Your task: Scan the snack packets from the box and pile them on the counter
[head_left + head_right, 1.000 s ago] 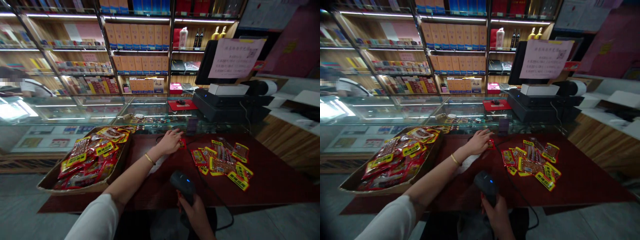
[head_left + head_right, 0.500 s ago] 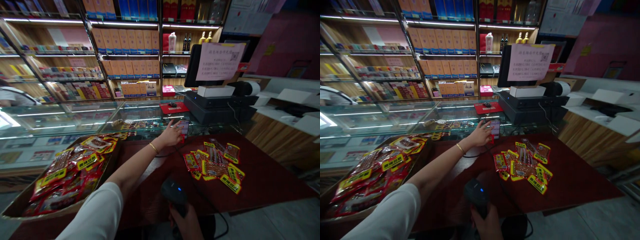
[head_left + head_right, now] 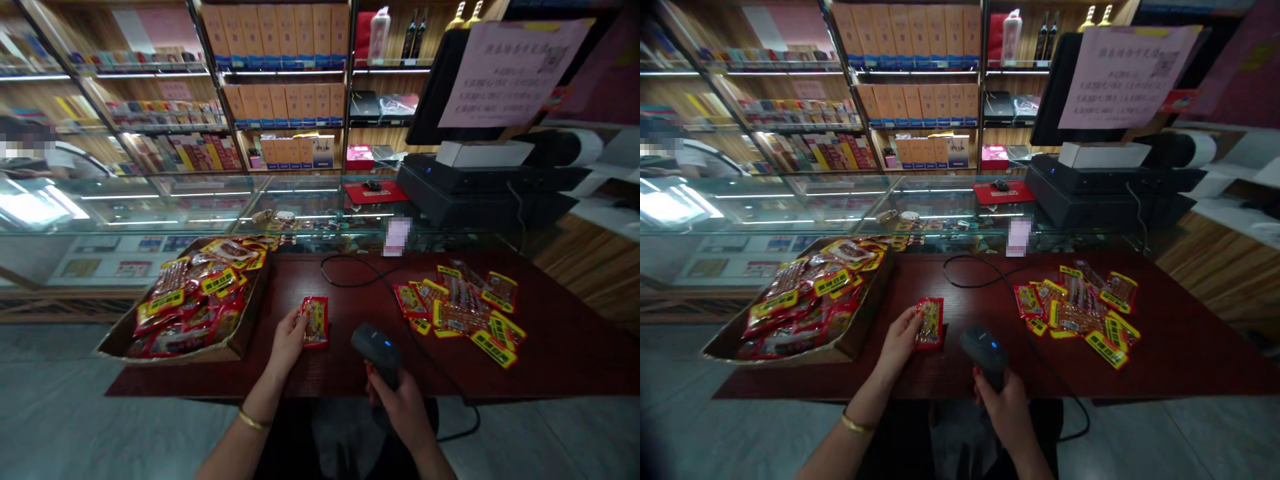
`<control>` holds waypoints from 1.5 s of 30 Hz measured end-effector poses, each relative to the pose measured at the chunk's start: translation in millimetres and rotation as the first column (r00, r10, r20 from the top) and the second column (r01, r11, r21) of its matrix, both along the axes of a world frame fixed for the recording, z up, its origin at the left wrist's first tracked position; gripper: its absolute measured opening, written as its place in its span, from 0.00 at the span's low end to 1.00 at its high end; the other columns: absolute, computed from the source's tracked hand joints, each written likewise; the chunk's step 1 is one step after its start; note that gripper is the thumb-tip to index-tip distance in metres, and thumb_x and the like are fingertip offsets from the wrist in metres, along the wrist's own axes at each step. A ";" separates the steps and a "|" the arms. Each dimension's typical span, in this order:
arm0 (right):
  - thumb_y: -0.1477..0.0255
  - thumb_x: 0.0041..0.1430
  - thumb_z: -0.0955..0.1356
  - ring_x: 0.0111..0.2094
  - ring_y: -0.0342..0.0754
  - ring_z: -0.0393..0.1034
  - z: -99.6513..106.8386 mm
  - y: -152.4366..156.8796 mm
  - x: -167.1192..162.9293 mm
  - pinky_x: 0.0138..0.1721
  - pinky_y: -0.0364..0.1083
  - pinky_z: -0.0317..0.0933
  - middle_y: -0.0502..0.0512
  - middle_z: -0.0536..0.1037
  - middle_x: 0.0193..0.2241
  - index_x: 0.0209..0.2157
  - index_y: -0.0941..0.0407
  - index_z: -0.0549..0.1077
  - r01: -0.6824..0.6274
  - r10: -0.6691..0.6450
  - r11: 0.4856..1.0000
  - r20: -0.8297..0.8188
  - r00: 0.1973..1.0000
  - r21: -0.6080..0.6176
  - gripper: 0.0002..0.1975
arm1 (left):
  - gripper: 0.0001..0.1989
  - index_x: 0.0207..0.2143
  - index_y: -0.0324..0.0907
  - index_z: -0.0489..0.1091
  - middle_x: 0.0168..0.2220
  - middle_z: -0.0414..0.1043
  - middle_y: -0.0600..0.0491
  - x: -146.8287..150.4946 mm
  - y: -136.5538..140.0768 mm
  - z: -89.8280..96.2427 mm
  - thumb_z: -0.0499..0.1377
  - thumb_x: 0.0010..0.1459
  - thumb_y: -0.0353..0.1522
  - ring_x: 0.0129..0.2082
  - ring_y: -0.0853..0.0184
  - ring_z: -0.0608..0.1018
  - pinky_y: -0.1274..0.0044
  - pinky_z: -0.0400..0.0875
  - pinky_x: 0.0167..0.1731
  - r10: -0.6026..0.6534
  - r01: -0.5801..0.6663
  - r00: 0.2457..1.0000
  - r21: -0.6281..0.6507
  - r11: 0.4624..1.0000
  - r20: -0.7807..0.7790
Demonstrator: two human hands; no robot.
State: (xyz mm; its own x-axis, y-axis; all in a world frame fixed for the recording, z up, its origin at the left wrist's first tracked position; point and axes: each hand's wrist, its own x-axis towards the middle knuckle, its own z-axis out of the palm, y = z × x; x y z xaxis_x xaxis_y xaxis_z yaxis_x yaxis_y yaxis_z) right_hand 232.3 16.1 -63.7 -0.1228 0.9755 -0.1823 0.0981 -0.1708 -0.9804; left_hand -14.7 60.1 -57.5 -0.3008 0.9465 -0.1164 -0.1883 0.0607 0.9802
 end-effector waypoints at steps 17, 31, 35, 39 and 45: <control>0.53 0.59 0.71 0.22 0.54 0.75 18.1 -35.4 0.4 0.31 0.48 0.69 0.52 0.79 0.18 0.28 0.52 0.78 -0.081 0.023 0.982 0.319 0.947 0.168 0.17 | 0.25 0.53 0.42 0.71 0.38 0.82 0.50 1.2 2.2 -14.1 0.64 0.53 0.39 0.34 0.62 0.82 0.72 0.78 0.37 -0.014 0.001 0.994 0.116 0.993 0.110; 0.46 0.58 0.69 0.22 0.55 0.76 9.7 -44.3 10.3 0.29 0.48 0.66 0.54 0.79 0.17 0.24 0.51 0.75 -0.047 0.008 0.994 0.365 0.931 0.097 0.23 | 0.18 0.49 0.41 0.73 0.40 0.82 0.49 1.0 1.1 -11.0 0.60 0.56 0.35 0.39 0.60 0.82 0.71 0.76 0.41 0.063 -0.058 0.997 0.091 0.994 -0.055; 0.47 0.59 0.68 0.22 0.55 0.76 8.1 -40.0 11.5 0.29 0.48 0.66 0.53 0.79 0.17 0.25 0.51 0.75 -0.054 0.009 0.993 0.378 0.926 0.109 0.22 | 0.18 0.47 0.41 0.73 0.40 0.81 0.49 0.5 2.2 -12.2 0.61 0.54 0.36 0.40 0.60 0.82 0.71 0.76 0.41 0.084 -0.078 0.995 0.095 0.992 -0.061; 0.49 0.59 0.68 0.23 0.55 0.76 14.4 -19.9 15.9 0.29 0.48 0.67 0.53 0.79 0.18 0.27 0.52 0.75 -0.043 -0.017 0.987 0.369 0.929 0.154 0.21 | 0.18 0.47 0.41 0.71 0.37 0.80 0.51 2.0 1.4 -8.1 0.62 0.54 0.36 0.34 0.64 0.81 0.74 0.75 0.37 0.042 -0.045 0.999 0.124 0.991 0.022; 0.49 0.58 0.69 0.23 0.56 0.78 24.1 -8.6 26.3 0.28 0.48 0.67 0.54 0.80 0.18 0.28 0.53 0.76 -0.025 -0.038 0.986 0.372 0.927 0.165 0.21 | 0.20 0.46 0.42 0.68 0.35 0.80 0.54 5.8 -1.7 3.3 0.65 0.53 0.39 0.31 0.65 0.81 0.74 0.77 0.36 0.036 -0.044 0.996 0.100 0.994 0.080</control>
